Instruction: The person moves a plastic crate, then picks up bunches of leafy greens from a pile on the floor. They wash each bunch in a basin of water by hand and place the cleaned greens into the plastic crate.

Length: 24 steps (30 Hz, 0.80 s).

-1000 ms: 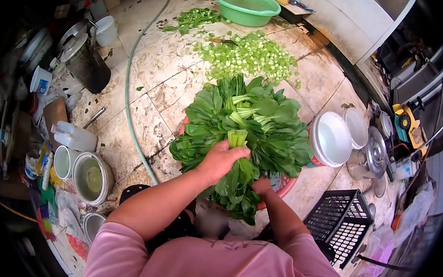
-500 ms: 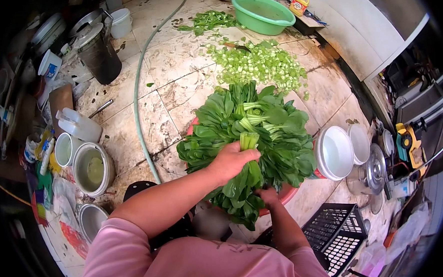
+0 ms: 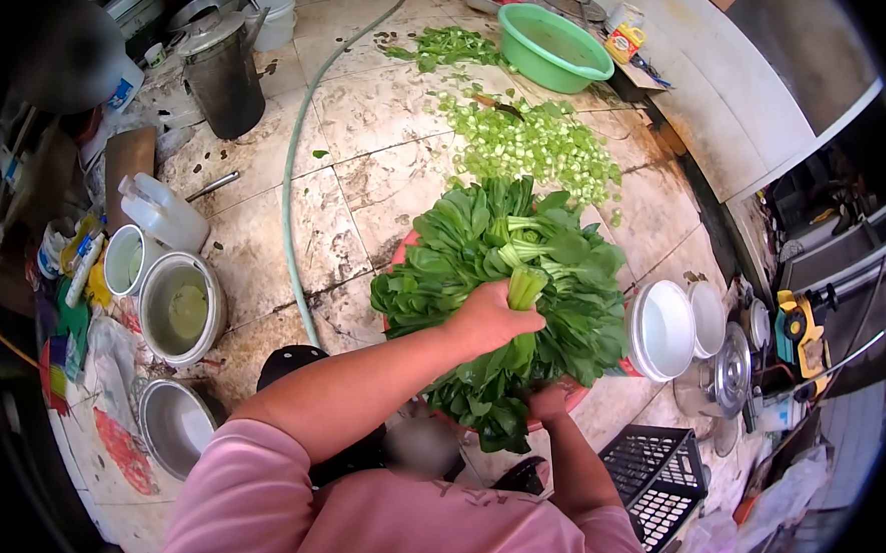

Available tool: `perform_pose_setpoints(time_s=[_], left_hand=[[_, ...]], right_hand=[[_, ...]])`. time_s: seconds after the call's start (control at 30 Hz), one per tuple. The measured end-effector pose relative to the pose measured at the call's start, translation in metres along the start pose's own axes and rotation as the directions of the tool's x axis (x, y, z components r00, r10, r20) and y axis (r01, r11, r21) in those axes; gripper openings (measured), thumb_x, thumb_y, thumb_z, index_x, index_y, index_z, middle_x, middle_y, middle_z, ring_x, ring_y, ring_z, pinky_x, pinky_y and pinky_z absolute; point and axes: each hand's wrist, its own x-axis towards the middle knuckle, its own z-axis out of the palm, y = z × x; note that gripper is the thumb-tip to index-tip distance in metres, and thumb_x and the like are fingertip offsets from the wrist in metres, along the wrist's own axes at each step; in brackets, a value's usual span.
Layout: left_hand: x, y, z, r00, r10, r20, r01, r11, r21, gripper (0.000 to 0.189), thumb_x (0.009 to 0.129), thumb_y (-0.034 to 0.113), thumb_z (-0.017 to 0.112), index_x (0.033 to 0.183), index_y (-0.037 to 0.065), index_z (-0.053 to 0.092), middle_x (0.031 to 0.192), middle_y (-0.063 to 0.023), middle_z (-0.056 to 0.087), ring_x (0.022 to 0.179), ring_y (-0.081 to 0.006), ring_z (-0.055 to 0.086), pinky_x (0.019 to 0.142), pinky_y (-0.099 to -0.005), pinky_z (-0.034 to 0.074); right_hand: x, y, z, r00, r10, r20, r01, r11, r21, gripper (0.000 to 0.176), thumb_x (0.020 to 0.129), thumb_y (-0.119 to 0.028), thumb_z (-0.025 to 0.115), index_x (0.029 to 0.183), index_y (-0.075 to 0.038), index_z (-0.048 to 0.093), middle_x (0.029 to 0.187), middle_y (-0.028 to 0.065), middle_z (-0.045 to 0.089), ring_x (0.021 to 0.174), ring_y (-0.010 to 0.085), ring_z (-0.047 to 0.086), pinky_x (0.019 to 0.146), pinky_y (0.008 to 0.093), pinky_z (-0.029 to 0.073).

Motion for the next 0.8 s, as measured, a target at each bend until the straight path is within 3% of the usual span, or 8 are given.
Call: perform_pose_setpoints(time_s=[0.17, 0.2, 0.23, 0.37, 0.43, 0.57, 0.63, 0.8], left_hand=[[0.003, -0.003, 0.001, 0.993, 0.109, 0.035, -0.114, 0.932, 0.344, 0.024, 0.074, 0.012, 0.072, 0.094, 0.004, 0.062, 0.084, -0.0035, 0.065, 0.075, -0.0125, 0.059, 0.073, -0.0300, 0.049], [-0.003, 0.006, 0.003, 0.990, 0.118, 0.082, -0.142, 0.899, 0.414, 0.025, 0.074, 0.013, 0.068, 0.095, 0.003, 0.062, 0.083, -0.0056, 0.065, 0.074, -0.0138, 0.059, 0.073, -0.0305, 0.050], [-0.001, 0.004, 0.005, 0.989, 0.096, 0.109, -0.140, 0.829, 0.541, 0.026, 0.073, 0.014, 0.064, 0.097, 0.003, 0.061, 0.081, -0.0079, 0.065, 0.073, -0.0164, 0.061, 0.073, -0.0313, 0.050], [-0.004, -0.006, 0.020, 0.927, 0.066, 0.369, -0.302, 0.712, 0.634, 0.048, 0.071, 0.011, 0.062, 0.119, 0.005, 0.058, 0.100, -0.0146, 0.066, 0.091, -0.0276, 0.064, 0.084, -0.0353, 0.050], [-0.006, -0.025, 0.029, 0.846, 0.219, 0.486, -0.504, 0.623, 0.598, 0.062, 0.072, 0.011, 0.062, 0.132, 0.008, 0.049, 0.108, -0.0164, 0.064, 0.100, -0.0306, 0.062, 0.091, -0.0360, 0.048], [-0.012, -0.025, 0.039, 0.803, 0.150, 0.578, -0.529, 0.626, 0.573, 0.072, 0.072, 0.011, 0.062, 0.140, 0.011, 0.040, 0.110, -0.0166, 0.064, 0.102, -0.0315, 0.062, 0.094, -0.0356, 0.046], [-0.010, -0.012, 0.036, 0.815, -0.021, 0.579, -0.342, 0.789, 0.510, 0.072, 0.073, 0.012, 0.062, 0.140, 0.012, 0.039, 0.110, -0.0159, 0.064, 0.101, -0.0305, 0.063, 0.092, -0.0355, 0.047], [0.008, -0.020, 0.024, 0.851, -0.056, 0.522, -0.334, 0.710, 0.620, 0.054, 0.074, 0.011, 0.065, 0.127, 0.007, 0.052, 0.103, -0.0122, 0.066, 0.093, -0.0222, 0.064, 0.087, -0.0336, 0.049]], right_hand=[[-0.031, -0.016, -0.076, 0.998, 0.068, -0.016, -0.069, 0.997, -0.027, 0.043, 0.075, -0.035, 0.060, 0.098, 0.000, 0.071, 0.095, 0.0235, 0.068, 0.095, 0.0355, 0.066, 0.087, 0.0403, 0.050], [-0.049, -0.036, -0.098, 0.996, 0.085, -0.005, -0.085, 0.996, 0.019, 0.043, 0.075, -0.035, 0.061, 0.095, 0.002, 0.071, 0.084, 0.0217, 0.069, 0.081, 0.0311, 0.069, 0.079, 0.0377, 0.052], [-0.064, -0.056, -0.117, 0.995, 0.092, 0.029, -0.095, 0.987, 0.127, 0.035, 0.080, -0.027, 0.062, 0.091, 0.006, 0.069, 0.069, 0.0098, 0.064, 0.053, 0.0149, 0.060, 0.051, 0.0281, 0.049], [-0.108, -0.115, -0.161, 0.992, 0.030, 0.123, -0.042, 0.995, 0.092, 0.037, 0.083, -0.029, 0.061, 0.091, 0.006, 0.069, 0.065, 0.0057, 0.061, 0.050, 0.0119, 0.055, 0.048, 0.0247, 0.046], [-0.115, -0.126, -0.166, 0.986, -0.032, 0.164, -0.007, 0.973, 0.231, 0.035, 0.084, -0.029, 0.063, 0.090, 0.005, 0.068, 0.064, 0.0045, 0.060, 0.049, 0.0106, 0.053, 0.047, 0.0232, 0.043], [-0.109, -0.135, -0.163, 0.949, -0.146, 0.280, -0.022, 0.854, 0.520, 0.027, 0.083, -0.023, 0.063, 0.089, 0.003, 0.066, 0.068, 0.0037, 0.061, 0.051, 0.0102, 0.056, 0.048, 0.0226, 0.044], [-0.101, -0.127, -0.156, 0.955, -0.190, 0.229, -0.009, 0.749, 0.662, 0.023, 0.086, -0.021, 0.064, 0.091, 0.001, 0.066, 0.069, 0.0023, 0.061, 0.051, 0.0096, 0.056, 0.049, 0.0211, 0.045], [-0.082, -0.115, -0.135, 0.961, -0.211, 0.179, -0.045, 0.520, 0.853, 0.030, 0.087, -0.028, 0.066, 0.096, 0.001, 0.065, 0.071, 0.0025, 0.062, 0.057, 0.0118, 0.060, 0.054, 0.0227, 0.049]])
